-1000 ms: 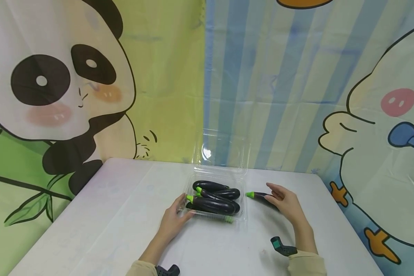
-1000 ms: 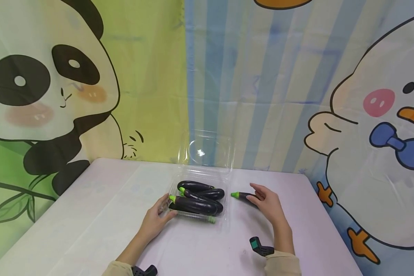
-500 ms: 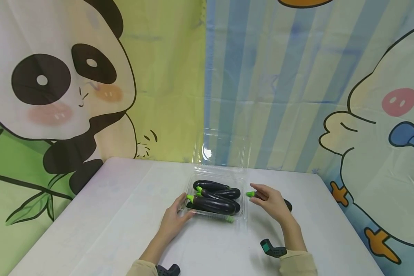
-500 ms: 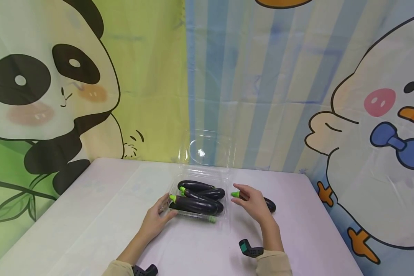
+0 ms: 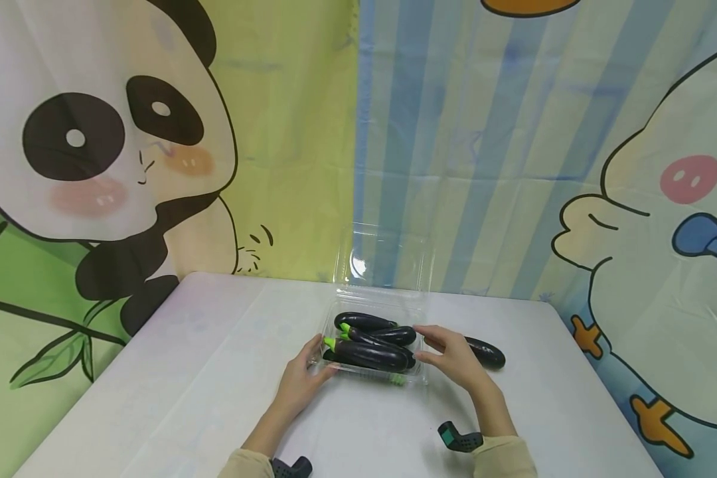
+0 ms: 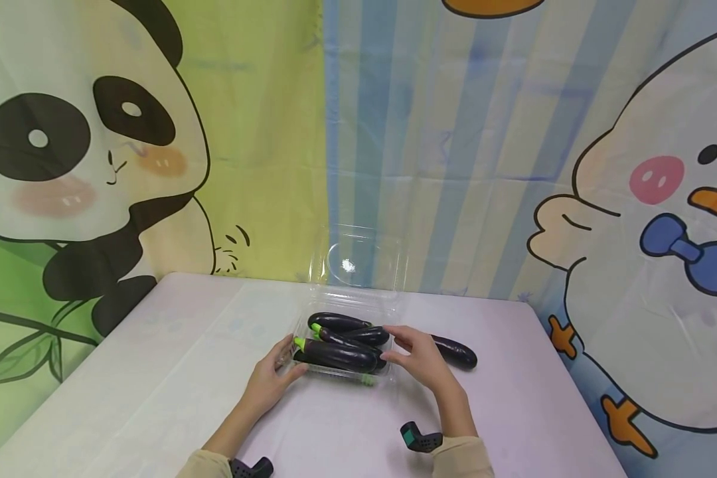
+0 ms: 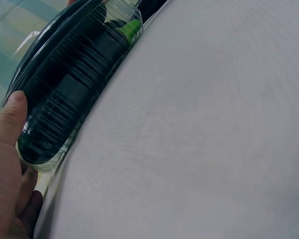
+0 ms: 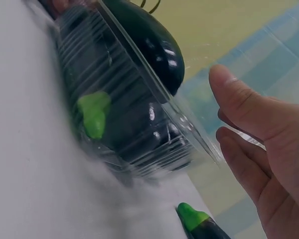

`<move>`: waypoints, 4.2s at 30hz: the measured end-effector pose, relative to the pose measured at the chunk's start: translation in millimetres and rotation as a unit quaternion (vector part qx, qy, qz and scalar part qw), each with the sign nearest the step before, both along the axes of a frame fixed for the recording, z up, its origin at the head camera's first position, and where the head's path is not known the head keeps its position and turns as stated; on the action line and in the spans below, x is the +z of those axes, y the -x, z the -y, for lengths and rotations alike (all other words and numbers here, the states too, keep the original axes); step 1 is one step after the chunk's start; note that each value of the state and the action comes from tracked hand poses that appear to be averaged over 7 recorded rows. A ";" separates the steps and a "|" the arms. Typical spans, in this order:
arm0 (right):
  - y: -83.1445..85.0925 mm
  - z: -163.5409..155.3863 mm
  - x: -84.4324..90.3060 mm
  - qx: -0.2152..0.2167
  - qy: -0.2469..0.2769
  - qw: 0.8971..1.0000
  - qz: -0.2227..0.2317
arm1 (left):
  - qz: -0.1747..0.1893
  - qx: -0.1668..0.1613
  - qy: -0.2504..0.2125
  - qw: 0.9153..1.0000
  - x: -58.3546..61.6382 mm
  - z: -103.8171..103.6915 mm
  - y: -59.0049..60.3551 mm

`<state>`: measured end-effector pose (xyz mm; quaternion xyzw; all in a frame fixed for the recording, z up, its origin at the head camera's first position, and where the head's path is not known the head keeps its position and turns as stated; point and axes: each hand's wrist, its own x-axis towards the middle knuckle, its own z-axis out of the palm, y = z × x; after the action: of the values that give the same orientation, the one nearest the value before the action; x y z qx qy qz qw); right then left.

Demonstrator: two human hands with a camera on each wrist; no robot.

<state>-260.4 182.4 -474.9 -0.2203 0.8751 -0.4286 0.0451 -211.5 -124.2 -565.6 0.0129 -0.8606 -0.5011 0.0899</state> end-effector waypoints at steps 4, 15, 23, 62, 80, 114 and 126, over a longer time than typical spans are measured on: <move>-10.5 8.3 11.6 0.016 0.018 1.000 0.012 | -0.001 0.003 0.002 1.000 0.5 -0.1 0.3; -2.9 9.3 -15.3 0.032 -0.007 0.999 -0.016 | 0.005 0.010 0.013 1.000 -2.6 0.2 0.7; -3.2 13.4 -13.7 0.046 -0.019 0.998 -0.035 | 0.001 0.009 0.014 1.000 -4.0 0.6 1.3; -8.1 23.5 -8.4 0.073 -0.092 0.990 -0.074 | 0.002 0.004 0.015 1.000 -1.0 0.5 0.7; -7.6 17.6 -5.0 0.052 -0.044 0.996 -0.054 | -0.027 -0.009 0.004 1.000 -0.6 1.6 -1.1; -2.0 -47.3 15.9 -0.075 -0.003 0.995 -0.059 | -0.030 -0.005 0.012 0.999 0.7 2.6 -0.4; -2.3 -67.3 17.1 -0.096 -0.040 0.992 -0.069 | -0.031 -0.005 0.009 0.999 0.4 1.6 0.0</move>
<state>-258.2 249.7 -457.8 -0.1627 0.9096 -0.3792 -0.0480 -211.5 -125.8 -565.2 -0.0081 -0.8622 -0.4935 0.1139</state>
